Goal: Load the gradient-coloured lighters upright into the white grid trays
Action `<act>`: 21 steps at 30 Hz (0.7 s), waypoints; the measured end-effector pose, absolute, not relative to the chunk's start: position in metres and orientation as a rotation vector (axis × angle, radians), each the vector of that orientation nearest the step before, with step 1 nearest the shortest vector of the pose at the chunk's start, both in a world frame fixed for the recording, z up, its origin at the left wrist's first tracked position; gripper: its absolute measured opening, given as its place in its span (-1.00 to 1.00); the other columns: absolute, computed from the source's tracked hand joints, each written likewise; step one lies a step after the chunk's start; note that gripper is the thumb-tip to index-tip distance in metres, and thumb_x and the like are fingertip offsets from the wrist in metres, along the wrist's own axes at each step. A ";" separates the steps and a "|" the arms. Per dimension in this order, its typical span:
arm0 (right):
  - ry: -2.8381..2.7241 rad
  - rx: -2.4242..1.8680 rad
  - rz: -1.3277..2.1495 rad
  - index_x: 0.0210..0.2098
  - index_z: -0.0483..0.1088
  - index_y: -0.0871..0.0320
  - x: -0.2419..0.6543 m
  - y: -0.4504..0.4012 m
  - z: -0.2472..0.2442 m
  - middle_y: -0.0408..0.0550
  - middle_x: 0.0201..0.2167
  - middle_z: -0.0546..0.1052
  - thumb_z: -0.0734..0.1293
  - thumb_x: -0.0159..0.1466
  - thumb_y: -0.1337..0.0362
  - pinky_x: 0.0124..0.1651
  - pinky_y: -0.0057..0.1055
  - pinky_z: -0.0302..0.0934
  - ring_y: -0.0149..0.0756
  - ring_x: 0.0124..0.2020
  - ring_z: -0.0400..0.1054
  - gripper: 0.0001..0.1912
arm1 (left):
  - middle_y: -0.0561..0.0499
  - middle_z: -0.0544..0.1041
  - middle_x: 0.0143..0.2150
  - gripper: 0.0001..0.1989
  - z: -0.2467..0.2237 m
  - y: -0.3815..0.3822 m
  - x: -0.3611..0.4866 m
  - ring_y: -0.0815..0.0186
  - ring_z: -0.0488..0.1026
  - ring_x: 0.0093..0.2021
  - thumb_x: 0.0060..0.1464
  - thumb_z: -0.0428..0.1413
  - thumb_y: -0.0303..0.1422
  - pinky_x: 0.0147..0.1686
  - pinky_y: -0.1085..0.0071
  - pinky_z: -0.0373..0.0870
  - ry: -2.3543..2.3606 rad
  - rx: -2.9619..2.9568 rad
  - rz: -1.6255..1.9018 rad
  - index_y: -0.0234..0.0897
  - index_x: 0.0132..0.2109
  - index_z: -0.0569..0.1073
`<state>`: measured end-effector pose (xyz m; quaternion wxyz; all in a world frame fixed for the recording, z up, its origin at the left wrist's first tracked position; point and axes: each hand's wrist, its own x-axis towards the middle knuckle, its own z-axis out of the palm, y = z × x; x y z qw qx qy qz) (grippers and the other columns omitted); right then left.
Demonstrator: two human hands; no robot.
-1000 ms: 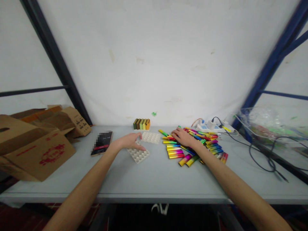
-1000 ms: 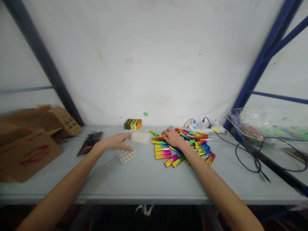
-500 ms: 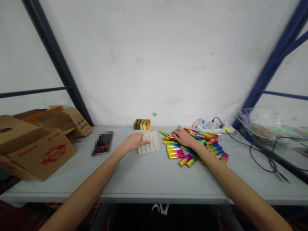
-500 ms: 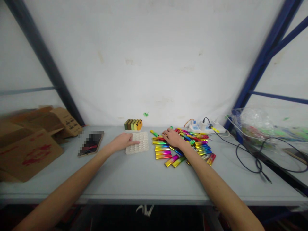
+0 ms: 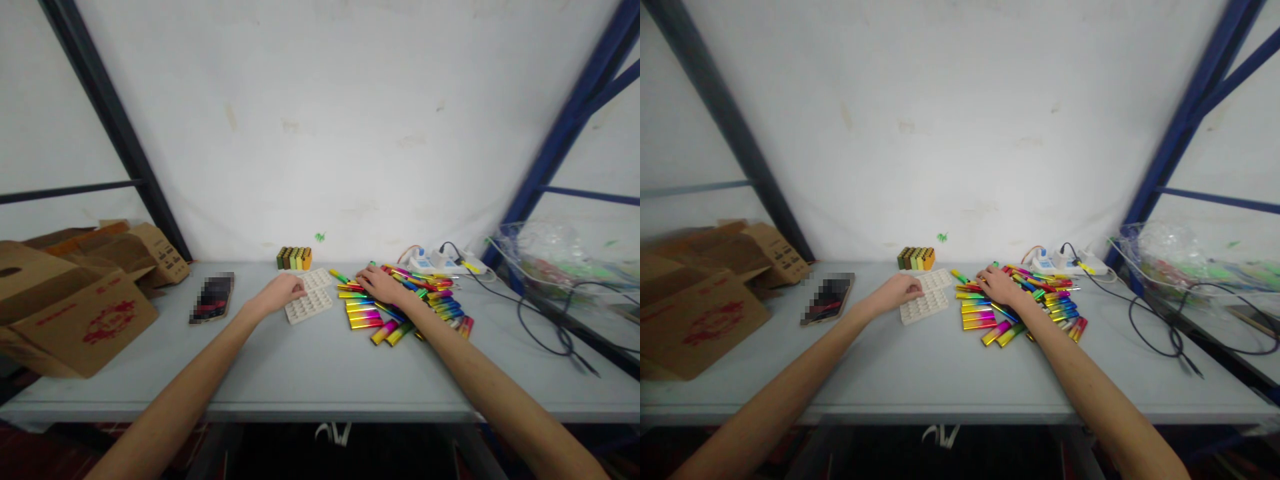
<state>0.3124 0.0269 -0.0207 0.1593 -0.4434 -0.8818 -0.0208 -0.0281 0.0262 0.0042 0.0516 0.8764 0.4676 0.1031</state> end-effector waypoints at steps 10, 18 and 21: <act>-2.547 -1.256 -0.090 0.02 0.51 0.21 0.313 0.024 -0.017 0.17 -0.05 0.54 0.04 0.55 0.18 0.14 -0.19 0.19 -0.12 0.01 0.32 -0.55 | -0.09 0.66 -0.26 -0.79 0.004 0.015 -0.017 0.19 0.58 -0.23 0.16 0.13 -0.49 -0.20 0.40 0.38 1.396 2.715 0.387 -0.28 -0.11 0.63; -2.521 -1.283 -0.051 0.03 0.50 0.21 0.313 0.026 -0.019 0.15 -0.05 0.54 0.07 0.55 0.18 0.17 -0.24 0.18 -0.17 0.03 0.33 -0.58 | -0.14 0.61 -0.11 -0.76 0.027 0.021 -0.029 0.18 0.54 -0.08 0.29 0.01 -0.39 -0.01 0.33 0.41 1.374 2.742 0.768 -0.31 -0.10 0.58; -2.515 -1.278 -0.051 0.03 0.50 0.21 0.312 0.026 -0.020 0.15 -0.06 0.54 0.07 0.55 0.17 0.18 -0.23 0.17 -0.16 0.04 0.33 -0.57 | -0.15 0.60 -0.03 -0.72 0.034 0.029 -0.047 0.18 0.52 -0.03 0.31 -0.04 -0.38 0.06 0.32 0.39 1.607 2.634 0.841 -0.32 -0.01 0.54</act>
